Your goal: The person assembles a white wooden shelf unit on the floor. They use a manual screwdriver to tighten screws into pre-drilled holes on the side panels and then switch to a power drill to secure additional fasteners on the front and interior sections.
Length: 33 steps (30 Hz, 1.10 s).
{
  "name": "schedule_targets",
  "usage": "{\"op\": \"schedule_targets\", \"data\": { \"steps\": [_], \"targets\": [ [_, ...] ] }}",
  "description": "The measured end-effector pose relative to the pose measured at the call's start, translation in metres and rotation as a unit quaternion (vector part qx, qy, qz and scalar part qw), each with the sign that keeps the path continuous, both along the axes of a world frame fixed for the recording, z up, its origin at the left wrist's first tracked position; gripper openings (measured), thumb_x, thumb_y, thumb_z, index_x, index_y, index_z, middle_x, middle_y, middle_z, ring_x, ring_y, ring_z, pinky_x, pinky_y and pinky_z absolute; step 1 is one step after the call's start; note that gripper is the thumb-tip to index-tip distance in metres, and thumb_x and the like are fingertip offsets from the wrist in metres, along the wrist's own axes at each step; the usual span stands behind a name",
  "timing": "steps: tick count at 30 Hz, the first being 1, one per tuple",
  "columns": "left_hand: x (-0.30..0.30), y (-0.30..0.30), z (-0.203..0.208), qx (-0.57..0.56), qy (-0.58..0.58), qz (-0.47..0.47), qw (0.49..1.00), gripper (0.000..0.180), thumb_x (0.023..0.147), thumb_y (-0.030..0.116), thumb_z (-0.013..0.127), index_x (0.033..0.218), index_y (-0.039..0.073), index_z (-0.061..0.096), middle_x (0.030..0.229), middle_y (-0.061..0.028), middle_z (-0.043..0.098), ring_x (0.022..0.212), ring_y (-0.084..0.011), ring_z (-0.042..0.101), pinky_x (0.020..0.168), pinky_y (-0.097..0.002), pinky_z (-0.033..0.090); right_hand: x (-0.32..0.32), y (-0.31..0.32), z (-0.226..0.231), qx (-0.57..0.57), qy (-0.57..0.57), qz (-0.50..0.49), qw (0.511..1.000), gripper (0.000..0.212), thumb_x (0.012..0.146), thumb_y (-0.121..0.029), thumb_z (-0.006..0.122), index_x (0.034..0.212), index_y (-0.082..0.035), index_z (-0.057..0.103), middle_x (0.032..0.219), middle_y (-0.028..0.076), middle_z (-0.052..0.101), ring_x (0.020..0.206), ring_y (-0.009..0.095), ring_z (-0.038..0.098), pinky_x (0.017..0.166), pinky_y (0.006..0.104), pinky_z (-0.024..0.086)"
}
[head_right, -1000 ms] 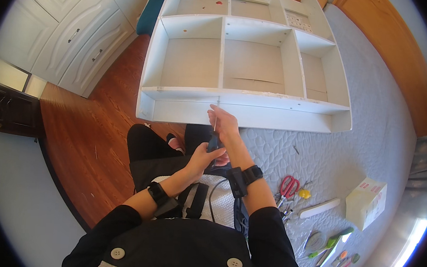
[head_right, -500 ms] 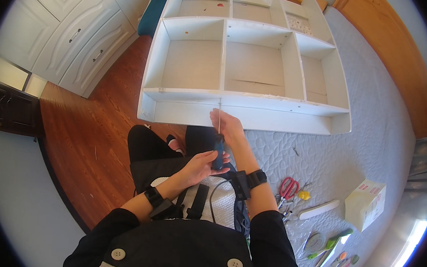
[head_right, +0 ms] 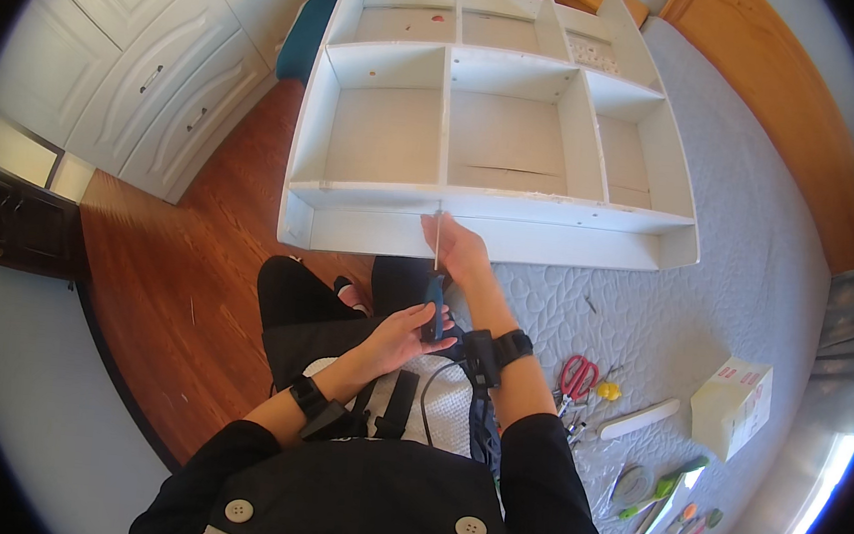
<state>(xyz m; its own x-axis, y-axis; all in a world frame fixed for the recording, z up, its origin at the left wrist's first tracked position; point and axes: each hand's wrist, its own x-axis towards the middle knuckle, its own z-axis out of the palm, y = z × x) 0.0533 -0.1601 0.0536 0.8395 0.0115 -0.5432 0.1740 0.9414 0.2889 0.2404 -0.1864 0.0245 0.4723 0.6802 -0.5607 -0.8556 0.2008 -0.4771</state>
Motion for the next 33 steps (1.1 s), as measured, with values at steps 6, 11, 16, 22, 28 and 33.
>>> {"op": "schedule_targets", "data": {
  "steps": [6,11,16,22,28,33],
  "targets": [
    [0.002,0.005,-0.004,0.096,0.091,-0.026,0.991,0.027,0.090,0.023,0.067,0.102,0.000,0.058,0.097,-0.0100,0.057,0.096,-0.0203,0.056,0.082,-0.0376,0.051,0.022,0.013,0.001,-0.001,0.040,0.028,0.999,0.023,0.096,-0.014,0.055,0.112,0.002,0.057,0.112,0.015,0.065,0.103,0.023,0.064,0.088,0.0319,0.054],
    [-0.001,0.003,-0.003,0.069,0.086,0.031,0.993,0.029,0.091,0.024,0.066,0.101,-0.001,0.058,0.094,-0.0087,0.057,0.091,-0.0205,0.056,0.079,-0.0365,0.051,0.029,0.014,-0.007,-0.040,0.030,0.041,0.998,0.019,0.092,-0.012,0.060,0.107,-0.001,0.060,0.106,0.012,0.067,0.098,0.020,0.066,0.086,0.0298,0.055],
    [0.003,-0.004,0.003,-0.002,0.070,0.028,0.997,0.030,0.092,0.029,0.063,0.099,0.000,0.058,0.089,-0.0069,0.056,0.081,-0.0199,0.056,0.077,-0.0370,0.050,0.040,0.018,-0.023,-0.070,0.013,0.072,0.995,0.015,0.088,-0.011,0.066,0.099,-0.002,0.063,0.093,0.008,0.068,0.087,0.017,0.066,0.078,0.0263,0.056],
    [0.004,0.006,0.007,0.185,0.097,-0.061,0.976,0.029,0.091,0.032,0.064,0.096,0.005,0.057,0.082,-0.0031,0.056,0.075,-0.0152,0.054,0.064,-0.0285,0.044,0.034,0.027,-0.021,-0.173,-0.113,0.080,0.975,0.019,0.084,-0.011,0.068,0.101,-0.001,0.063,0.100,0.009,0.067,0.095,0.019,0.063,0.083,0.0301,0.053],
    [-0.004,0.016,0.015,0.103,0.040,-0.065,0.992,0.031,0.094,0.034,0.060,0.097,0.004,0.056,0.080,-0.0022,0.053,0.070,-0.0131,0.051,0.059,-0.0249,0.040,0.031,0.014,0.001,-0.032,-0.018,0.110,0.993,0.019,0.091,-0.014,0.062,0.106,-0.003,0.064,0.100,0.007,0.069,0.093,0.015,0.065,0.083,0.0282,0.054],
    [-0.032,0.036,0.028,0.036,0.006,-0.134,0.990,0.033,0.095,0.032,0.057,0.101,-0.001,0.053,0.078,-0.0022,0.049,0.065,-0.0122,0.047,0.056,-0.0235,0.038,0.027,0.021,-0.003,-0.115,-0.094,0.077,0.986,0.025,0.089,-0.016,0.064,0.109,0.000,0.063,0.101,0.010,0.069,0.090,0.016,0.066,0.083,0.0287,0.054]
  ]
}}
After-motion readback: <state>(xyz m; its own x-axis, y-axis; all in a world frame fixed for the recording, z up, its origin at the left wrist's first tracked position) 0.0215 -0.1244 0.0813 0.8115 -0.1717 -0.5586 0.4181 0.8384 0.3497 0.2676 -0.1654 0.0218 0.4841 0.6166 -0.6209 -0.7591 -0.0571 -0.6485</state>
